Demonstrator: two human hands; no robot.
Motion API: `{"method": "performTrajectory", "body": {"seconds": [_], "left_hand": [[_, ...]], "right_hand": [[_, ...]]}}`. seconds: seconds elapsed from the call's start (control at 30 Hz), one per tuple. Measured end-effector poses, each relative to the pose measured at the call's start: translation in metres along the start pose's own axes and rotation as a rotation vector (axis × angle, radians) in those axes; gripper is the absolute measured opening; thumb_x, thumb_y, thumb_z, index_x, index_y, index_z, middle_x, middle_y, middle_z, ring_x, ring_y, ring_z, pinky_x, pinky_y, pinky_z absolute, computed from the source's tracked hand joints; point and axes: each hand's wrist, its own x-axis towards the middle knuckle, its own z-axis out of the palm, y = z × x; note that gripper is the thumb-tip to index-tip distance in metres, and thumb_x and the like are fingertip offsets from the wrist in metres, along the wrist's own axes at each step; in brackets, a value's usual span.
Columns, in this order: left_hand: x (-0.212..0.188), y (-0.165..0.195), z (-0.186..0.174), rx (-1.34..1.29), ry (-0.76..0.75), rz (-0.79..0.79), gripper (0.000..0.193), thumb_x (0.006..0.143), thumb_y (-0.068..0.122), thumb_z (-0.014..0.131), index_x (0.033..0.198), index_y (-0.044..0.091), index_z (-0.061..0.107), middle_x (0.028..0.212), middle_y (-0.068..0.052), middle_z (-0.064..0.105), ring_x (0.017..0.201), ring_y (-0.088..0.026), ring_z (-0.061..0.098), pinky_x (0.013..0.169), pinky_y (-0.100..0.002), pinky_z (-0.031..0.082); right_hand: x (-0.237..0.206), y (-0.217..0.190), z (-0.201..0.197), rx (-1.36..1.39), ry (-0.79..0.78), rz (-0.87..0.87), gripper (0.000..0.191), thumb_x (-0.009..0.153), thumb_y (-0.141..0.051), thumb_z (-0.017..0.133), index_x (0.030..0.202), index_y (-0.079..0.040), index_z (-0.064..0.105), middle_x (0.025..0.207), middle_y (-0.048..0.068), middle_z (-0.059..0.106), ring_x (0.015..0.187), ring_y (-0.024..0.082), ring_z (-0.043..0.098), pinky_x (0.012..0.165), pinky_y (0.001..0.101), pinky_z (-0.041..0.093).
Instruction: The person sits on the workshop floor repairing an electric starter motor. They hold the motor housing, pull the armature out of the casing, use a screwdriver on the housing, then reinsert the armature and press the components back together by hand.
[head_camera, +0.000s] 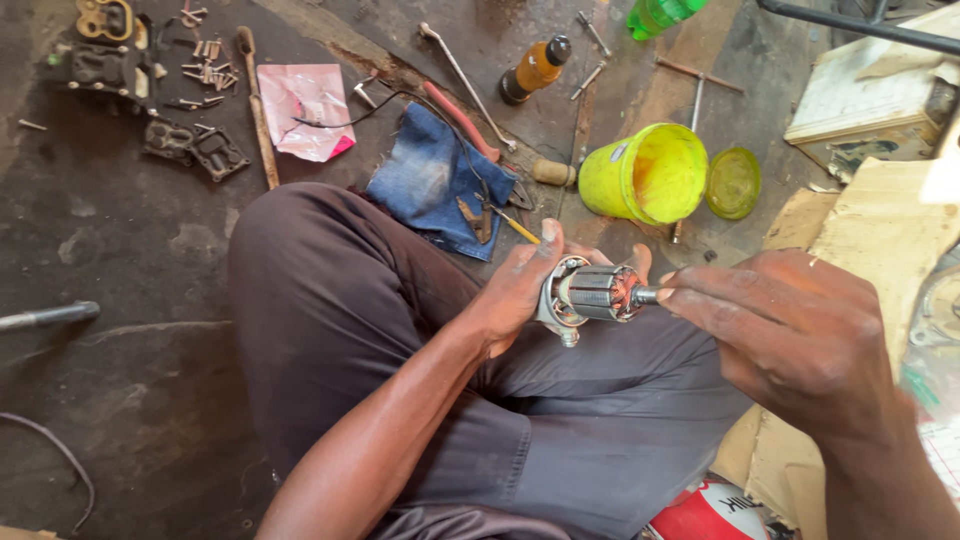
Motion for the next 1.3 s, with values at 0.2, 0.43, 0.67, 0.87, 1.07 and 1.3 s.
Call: {"method": "performTrajectory", "body": {"seconds": [0.2,0.43,0.67,0.87,1.07,1.3], "left_hand": [[0.000,-0.002,-0.001,0.003,-0.009,0.031,0.084,0.101,0.072,0.037,0.117,-0.002,0.072,0.097,-0.008,0.073,0.079,-0.013,0.070,0.063,-0.029,0.060],[-0.002,0.000,-0.003,-0.008,-0.029,0.039,0.084,0.100,0.073,0.036,0.114,-0.001,0.074,0.093,-0.008,0.074,0.072,-0.013,0.069,0.056,-0.030,0.061],[-0.002,-0.001,0.001,-0.016,-0.019,0.027,0.083,0.100,0.072,0.038,0.117,-0.002,0.073,0.096,-0.009,0.074,0.078,-0.013,0.071,0.062,-0.029,0.061],[-0.003,0.001,0.001,-0.039,-0.036,0.037,0.085,0.100,0.072,0.038,0.115,-0.004,0.072,0.092,-0.009,0.074,0.071,-0.014,0.069,0.056,-0.031,0.060],[-0.002,0.002,0.001,-0.025,-0.006,0.044,0.084,0.099,0.071,0.039,0.115,-0.004,0.071,0.093,-0.009,0.074,0.072,-0.014,0.069,0.056,-0.031,0.060],[-0.002,-0.001,0.000,0.014,-0.008,0.094,0.084,0.100,0.072,0.037,0.120,-0.003,0.071,0.096,-0.009,0.074,0.077,-0.013,0.070,0.061,-0.029,0.060]], "right_hand": [[-0.006,0.001,0.013,-0.273,-0.058,0.065,0.019,0.079,-0.022,0.086,0.085,-0.007,0.076,0.072,0.003,0.067,0.064,0.025,0.064,0.057,0.0380,0.047],[0.002,0.003,-0.009,-0.090,-0.048,-0.091,0.029,0.071,-0.011,0.069,0.099,-0.007,0.074,0.086,0.007,0.072,0.066,0.024,0.064,0.060,0.0361,0.050],[-0.014,0.013,0.009,-0.367,-0.240,0.029,0.019,0.082,-0.034,0.082,0.075,-0.019,0.072,0.064,0.000,0.065,0.058,0.021,0.061,0.057,0.0380,0.045],[-0.009,0.014,-0.002,-0.104,-0.104,0.004,0.032,0.075,-0.032,0.083,0.093,-0.008,0.074,0.071,0.005,0.066,0.064,0.025,0.066,0.057,0.0373,0.050],[0.004,0.001,-0.009,-0.126,-0.191,0.049,0.023,0.074,-0.017,0.081,0.092,-0.007,0.073,0.071,0.005,0.066,0.063,0.026,0.065,0.055,0.0366,0.051],[0.003,-0.001,-0.004,-0.305,-0.189,-0.012,0.009,0.071,-0.009,0.078,0.073,-0.010,0.069,0.060,0.004,0.057,0.052,0.025,0.057,0.050,0.0382,0.044]]}}
